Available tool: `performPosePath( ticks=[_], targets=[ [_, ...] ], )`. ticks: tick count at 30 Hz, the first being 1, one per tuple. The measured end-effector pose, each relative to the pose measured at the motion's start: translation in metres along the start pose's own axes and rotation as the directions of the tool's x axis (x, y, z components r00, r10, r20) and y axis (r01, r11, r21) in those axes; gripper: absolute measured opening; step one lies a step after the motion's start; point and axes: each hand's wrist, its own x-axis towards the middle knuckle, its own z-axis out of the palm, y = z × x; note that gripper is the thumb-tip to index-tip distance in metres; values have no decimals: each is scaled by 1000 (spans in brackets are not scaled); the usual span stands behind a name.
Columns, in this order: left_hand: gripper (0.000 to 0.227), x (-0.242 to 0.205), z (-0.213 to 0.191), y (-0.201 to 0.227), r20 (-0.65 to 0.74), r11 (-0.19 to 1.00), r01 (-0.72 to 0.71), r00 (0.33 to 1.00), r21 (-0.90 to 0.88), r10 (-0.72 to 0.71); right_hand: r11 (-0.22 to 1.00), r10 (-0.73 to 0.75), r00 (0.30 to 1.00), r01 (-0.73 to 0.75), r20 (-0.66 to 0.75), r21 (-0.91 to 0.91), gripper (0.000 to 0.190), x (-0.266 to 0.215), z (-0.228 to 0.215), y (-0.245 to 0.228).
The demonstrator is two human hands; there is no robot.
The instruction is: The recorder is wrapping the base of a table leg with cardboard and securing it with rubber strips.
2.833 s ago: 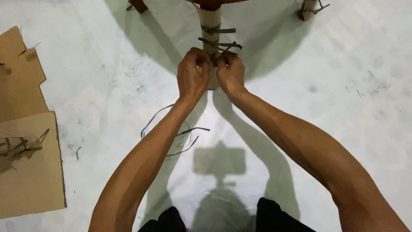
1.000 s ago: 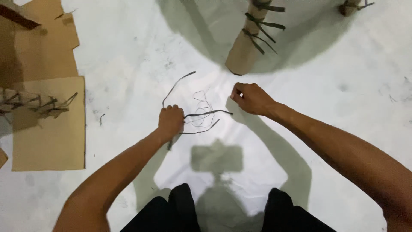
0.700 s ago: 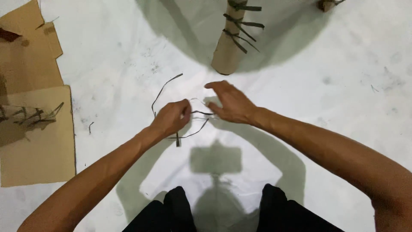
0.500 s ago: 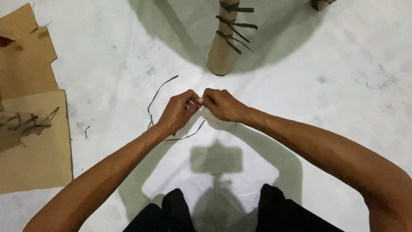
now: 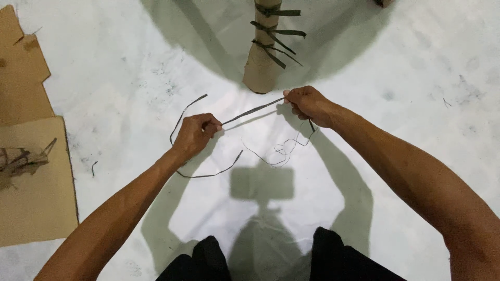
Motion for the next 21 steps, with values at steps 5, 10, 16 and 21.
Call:
performPosePath(
  ticks=[5, 10, 16, 21],
  targets=[
    [15, 28, -7, -32, -83, 997, 10, 997, 75, -4, 999, 34, 997, -37, -75, -28, 25, -2, -14, -22],
    [29, 55, 0, -22, -176, 995, 83, 982, 63, -70, 992, -79, 503, 122, -861, -20, 28, 104, -95, 54],
    [46, 85, 65, 69, -342, 947, -150, 939, -285, 46, 899, -112, 342, 434, -933, 52, 20, 116, -41, 25],
    [53, 127, 109, 94, -517, 987, -162, 846, -18, 130, 727, -666, 444, 565, -599, -390, 14, 87, 27, -12]
  ],
)
